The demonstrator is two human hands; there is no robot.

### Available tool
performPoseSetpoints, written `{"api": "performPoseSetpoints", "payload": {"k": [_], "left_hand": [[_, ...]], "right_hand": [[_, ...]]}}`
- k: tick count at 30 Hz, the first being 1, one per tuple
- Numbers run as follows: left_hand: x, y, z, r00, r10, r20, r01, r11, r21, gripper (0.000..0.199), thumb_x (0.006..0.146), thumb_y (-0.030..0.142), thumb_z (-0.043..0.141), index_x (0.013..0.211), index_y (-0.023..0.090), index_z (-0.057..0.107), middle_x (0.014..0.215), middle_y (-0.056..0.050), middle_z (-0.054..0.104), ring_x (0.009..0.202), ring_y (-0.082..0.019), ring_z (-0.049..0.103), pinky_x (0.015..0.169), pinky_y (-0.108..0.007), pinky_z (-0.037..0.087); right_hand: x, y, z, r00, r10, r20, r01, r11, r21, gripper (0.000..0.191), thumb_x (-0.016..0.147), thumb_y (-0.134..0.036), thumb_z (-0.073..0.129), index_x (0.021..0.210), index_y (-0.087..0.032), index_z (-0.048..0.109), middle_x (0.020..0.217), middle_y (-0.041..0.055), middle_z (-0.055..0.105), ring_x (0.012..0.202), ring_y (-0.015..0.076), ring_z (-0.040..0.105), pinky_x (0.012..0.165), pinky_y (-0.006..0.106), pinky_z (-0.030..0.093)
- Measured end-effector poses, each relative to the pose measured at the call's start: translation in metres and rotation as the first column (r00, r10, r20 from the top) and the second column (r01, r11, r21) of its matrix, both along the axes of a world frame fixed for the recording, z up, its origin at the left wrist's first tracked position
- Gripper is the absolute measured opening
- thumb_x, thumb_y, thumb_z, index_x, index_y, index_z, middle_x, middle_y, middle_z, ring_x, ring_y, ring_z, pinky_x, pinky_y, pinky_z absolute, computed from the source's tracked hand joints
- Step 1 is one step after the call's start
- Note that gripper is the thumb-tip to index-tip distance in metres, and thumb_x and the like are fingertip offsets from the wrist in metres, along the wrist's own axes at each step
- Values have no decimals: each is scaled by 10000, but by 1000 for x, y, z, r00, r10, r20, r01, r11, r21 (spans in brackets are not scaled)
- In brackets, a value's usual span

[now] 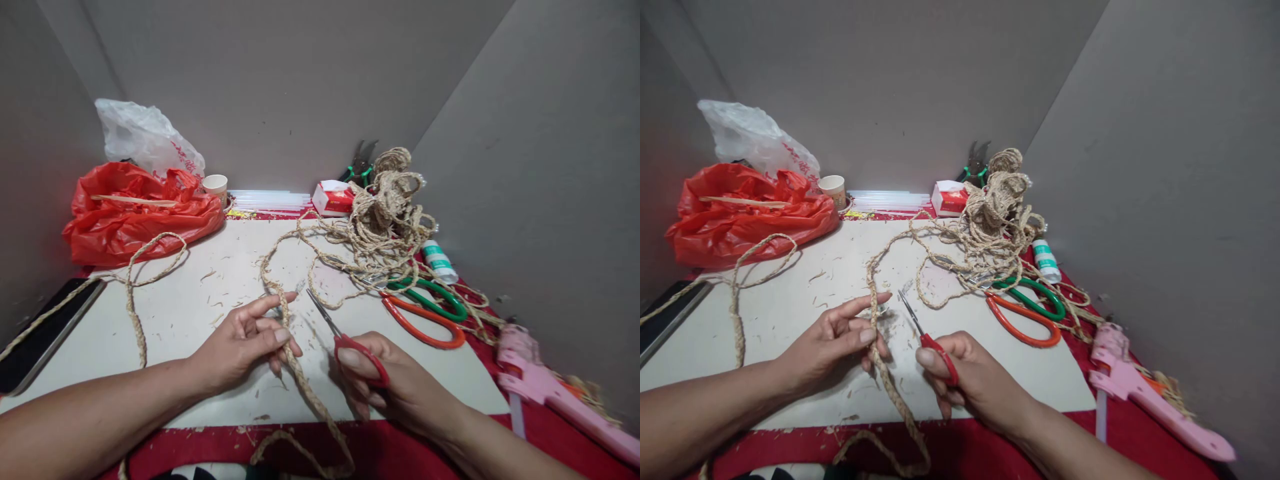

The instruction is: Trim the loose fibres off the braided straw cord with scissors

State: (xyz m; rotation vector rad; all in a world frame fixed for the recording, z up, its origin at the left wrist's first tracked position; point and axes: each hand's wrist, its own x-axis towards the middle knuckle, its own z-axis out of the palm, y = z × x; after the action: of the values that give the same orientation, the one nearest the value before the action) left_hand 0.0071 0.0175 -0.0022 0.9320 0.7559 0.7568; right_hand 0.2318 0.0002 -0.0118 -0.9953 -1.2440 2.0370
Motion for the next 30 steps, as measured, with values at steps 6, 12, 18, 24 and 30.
{"api": "performPoseSetpoints", "payload": {"k": [6, 12, 18, 24, 30], "left_hand": [[1, 0, -2, 1000, 13, -6, -13, 1000, 0, 610, 822, 370, 659, 1356, 151, 460, 747, -72, 694, 547, -101, 570, 579, -248, 472], [0, -1, -2, 1000, 0, -25, 0, 1000, 11, 659, 836, 361, 644, 1405, 148, 389, 754, -76, 696, 548, -109, 565, 594, -268, 468], [0, -3, -1, 1000, 6, -14, -5, 1000, 29, 649, 838, 334, 646, 1409, 155, 395, 729, -65, 696, 542, -107, 558, 602, -268, 452], [2, -4, 0, 1000, 3, 10, -4, 1000, 17, 597, 853, 294, 629, 1400, 178, 420, 721, -59, 702, 555, -108, 561, 605, -255, 447], [1, -5, 2, 999, -32, -9, 32, 999, 11, 621, 870, 276, 607, 1430, 163, 366, 733, -60, 702, 589, -114, 573, 623, -255, 444]], "right_hand": [[-2, -4, 6, 954, 50, 295, -84, 991, 104, 555, 746, -517, 671, 520, -187, 286, 489, -83, 207, 466, 39, 171, 433, 218, 119], [-7, -9, 9, 901, 66, 429, -213, 929, 303, 489, 769, -392, 667, 529, -175, 300, 555, -64, 223, 521, 53, 199, 459, 231, 150], [-6, -9, 4, 913, 38, 407, -167, 943, 288, 412, 816, -382, 590, 577, -183, 320, 594, -56, 222, 549, 66, 215, 473, 220, 188], [-5, -9, 0, 824, -56, 564, -276, 830, 485, 340, 777, -261, 581, 551, -175, 343, 555, -56, 276, 523, 64, 249, 466, 205, 209], [-4, -8, 1, 762, -145, 631, -360, 715, 599, 206, 755, -214, 556, 578, -169, 461, 543, -50, 397, 503, 68, 317, 488, 200, 247]]}}
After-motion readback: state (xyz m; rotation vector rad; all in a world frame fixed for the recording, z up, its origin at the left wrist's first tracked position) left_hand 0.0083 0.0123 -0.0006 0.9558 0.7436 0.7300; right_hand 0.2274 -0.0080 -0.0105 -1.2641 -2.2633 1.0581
